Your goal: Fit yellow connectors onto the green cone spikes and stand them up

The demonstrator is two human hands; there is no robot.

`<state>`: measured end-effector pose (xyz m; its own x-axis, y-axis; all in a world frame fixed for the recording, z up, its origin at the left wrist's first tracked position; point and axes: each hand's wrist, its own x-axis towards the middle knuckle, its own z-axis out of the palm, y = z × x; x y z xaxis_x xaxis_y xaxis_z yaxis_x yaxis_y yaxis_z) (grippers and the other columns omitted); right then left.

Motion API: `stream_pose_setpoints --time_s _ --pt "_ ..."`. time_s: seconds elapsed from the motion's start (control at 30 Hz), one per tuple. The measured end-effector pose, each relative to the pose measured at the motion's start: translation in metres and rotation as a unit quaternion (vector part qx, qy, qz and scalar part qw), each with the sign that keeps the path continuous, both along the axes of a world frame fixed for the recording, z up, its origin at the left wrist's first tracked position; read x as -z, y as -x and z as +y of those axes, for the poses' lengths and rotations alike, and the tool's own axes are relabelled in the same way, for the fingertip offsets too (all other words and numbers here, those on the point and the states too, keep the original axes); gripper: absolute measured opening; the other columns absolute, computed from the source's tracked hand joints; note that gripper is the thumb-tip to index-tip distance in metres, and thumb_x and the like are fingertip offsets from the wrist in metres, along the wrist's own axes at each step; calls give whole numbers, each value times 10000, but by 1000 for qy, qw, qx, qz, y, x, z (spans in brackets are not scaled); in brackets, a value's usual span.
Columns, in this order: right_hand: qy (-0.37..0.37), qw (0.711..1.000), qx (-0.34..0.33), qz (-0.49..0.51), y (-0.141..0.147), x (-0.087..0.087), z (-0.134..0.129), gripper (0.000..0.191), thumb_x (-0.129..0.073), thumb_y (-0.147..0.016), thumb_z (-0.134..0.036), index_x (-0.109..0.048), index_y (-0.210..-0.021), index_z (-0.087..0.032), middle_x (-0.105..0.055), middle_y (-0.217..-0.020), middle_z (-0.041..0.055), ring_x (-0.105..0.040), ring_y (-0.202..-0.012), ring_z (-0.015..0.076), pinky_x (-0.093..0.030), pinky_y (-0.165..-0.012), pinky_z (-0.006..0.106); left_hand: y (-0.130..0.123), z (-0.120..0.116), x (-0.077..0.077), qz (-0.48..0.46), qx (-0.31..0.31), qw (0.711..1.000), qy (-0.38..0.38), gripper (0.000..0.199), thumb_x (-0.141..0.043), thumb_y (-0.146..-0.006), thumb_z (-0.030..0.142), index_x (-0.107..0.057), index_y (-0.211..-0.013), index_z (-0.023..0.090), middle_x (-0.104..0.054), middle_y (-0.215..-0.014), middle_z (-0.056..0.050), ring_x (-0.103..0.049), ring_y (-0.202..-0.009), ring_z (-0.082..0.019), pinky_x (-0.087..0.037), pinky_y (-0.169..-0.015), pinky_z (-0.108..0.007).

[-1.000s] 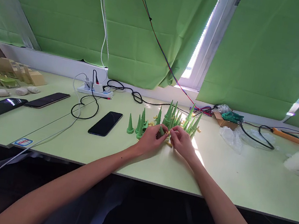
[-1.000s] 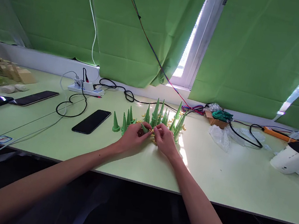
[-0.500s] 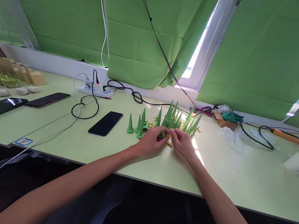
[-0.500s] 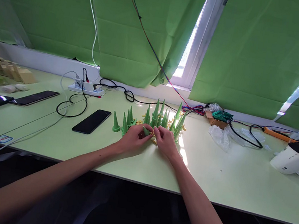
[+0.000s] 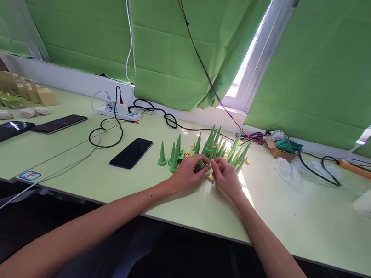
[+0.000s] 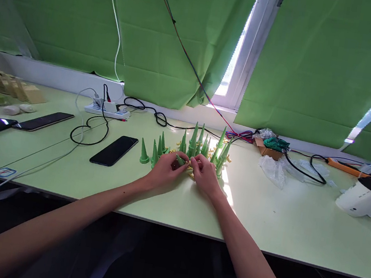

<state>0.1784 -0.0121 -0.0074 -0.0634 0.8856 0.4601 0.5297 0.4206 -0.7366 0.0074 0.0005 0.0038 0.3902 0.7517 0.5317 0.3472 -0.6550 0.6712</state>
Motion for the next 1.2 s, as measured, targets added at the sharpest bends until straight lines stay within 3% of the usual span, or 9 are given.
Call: stream_pose_setpoints --time_s 0.27,0.47,0.67,0.9,1.2 --pt "-35 999 19 -37 -1 4 3 453 -436 -959 -497 -393 -613 -207 -403 -540 -35 -357 -516 112 -276 -509 267 1 0 2 26 13 999 -23 179 -570 -912 321 -666 -933 171 -525 -571 40 -461 -516 -101 -375 -543 -242" --pt "-38 998 16 -45 0 3 2 499 -407 -972 -503 -414 -580 -194 -372 -526 -30 -339 -530 115 -256 -509 275 1 0 3 34 24 999 -21 192 -563 -911 324 -675 -952 174 -522 -565 40 -463 -514 -106 -378 -543 -248" --pt "-42 998 32 -18 0 3 3 477 -436 -957 -530 -387 -609 -207 -368 -521 -44 -331 -507 109 -253 -492 267 1 1 2 20 21 999 -15 186 -574 -906 330 -658 -947 170 -556 -604 35 -479 -517 -96 -385 -536 -233" --pt "-2 1000 -18 10 0 -2 -2 369 -465 -943 -542 -511 -789 -209 -476 -497 -50 -408 -458 119 -325 -498 257 1 2 0 8 -3 1000 -16 205 -576 -901 344 -653 -957 163 -543 -573 38 -482 -506 -102 -378 -509 -230" --pt "-21 1000 -12 -7 -2 2 2 390 -476 -941 -508 -496 -700 -202 -471 -549 -30 -395 -508 119 -302 -506 265 2 3 3 27 11 999 -37 210 -573 -918 351 -658 -964 164 -534 -577 35 -472 -510 -96 -374 -522 -231"
